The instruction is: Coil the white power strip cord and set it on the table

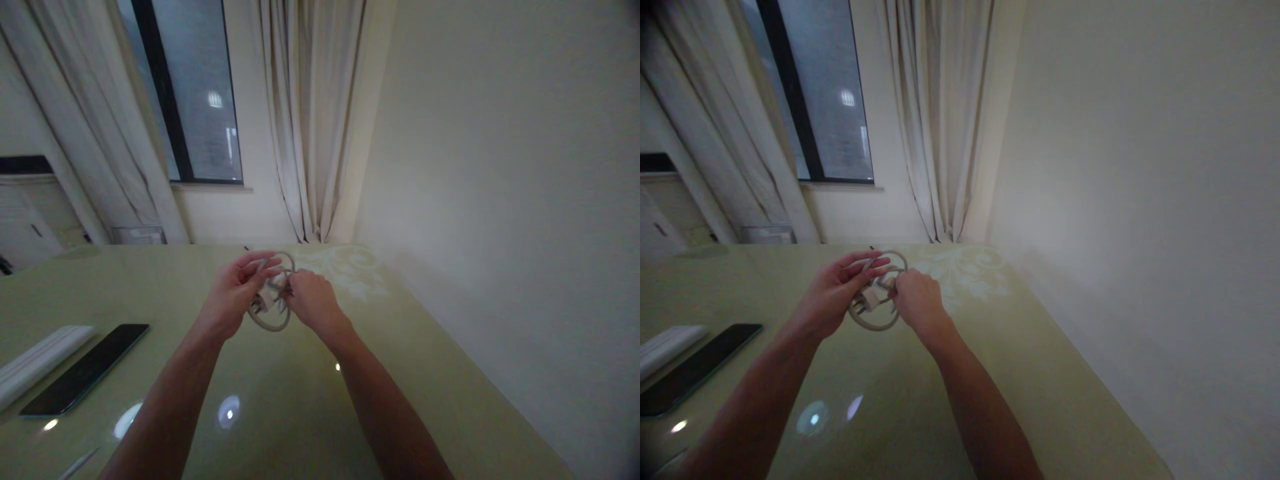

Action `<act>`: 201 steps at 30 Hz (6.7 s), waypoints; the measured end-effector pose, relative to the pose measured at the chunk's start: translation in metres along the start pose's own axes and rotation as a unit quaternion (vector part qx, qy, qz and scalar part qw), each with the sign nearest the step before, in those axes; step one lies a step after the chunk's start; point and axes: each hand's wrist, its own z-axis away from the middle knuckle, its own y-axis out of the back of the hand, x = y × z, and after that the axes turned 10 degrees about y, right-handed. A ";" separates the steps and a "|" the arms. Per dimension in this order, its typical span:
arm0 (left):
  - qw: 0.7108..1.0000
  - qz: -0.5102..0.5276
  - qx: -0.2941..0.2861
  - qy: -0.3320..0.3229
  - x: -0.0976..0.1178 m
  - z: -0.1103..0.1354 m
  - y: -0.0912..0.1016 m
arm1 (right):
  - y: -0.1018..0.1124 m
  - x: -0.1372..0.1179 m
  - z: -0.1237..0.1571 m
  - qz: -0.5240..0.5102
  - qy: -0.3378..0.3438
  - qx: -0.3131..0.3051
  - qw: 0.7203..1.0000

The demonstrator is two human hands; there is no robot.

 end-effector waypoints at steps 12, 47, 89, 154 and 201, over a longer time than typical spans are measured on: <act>0.985 -0.106 -0.013 -0.135 -0.006 0.004 -0.017 | -0.050 0.007 -0.023 -0.381 0.013 0.157 0.911; 0.892 -0.399 -0.183 -0.110 0.004 -0.002 0.035 | -0.050 0.031 -0.032 -0.636 -0.015 0.180 0.750; 0.874 -0.474 0.105 0.001 -0.025 -0.034 0.104 | -0.047 0.105 -0.016 -0.362 0.033 0.107 0.925; 0.872 -0.475 -0.043 -0.112 -0.165 0.046 -0.009 | -0.138 0.050 0.080 -0.364 -0.075 0.225 0.901; 0.755 -0.629 0.094 -0.156 -0.148 0.040 0.018 | -0.135 0.052 0.081 -0.266 -0.131 0.230 0.927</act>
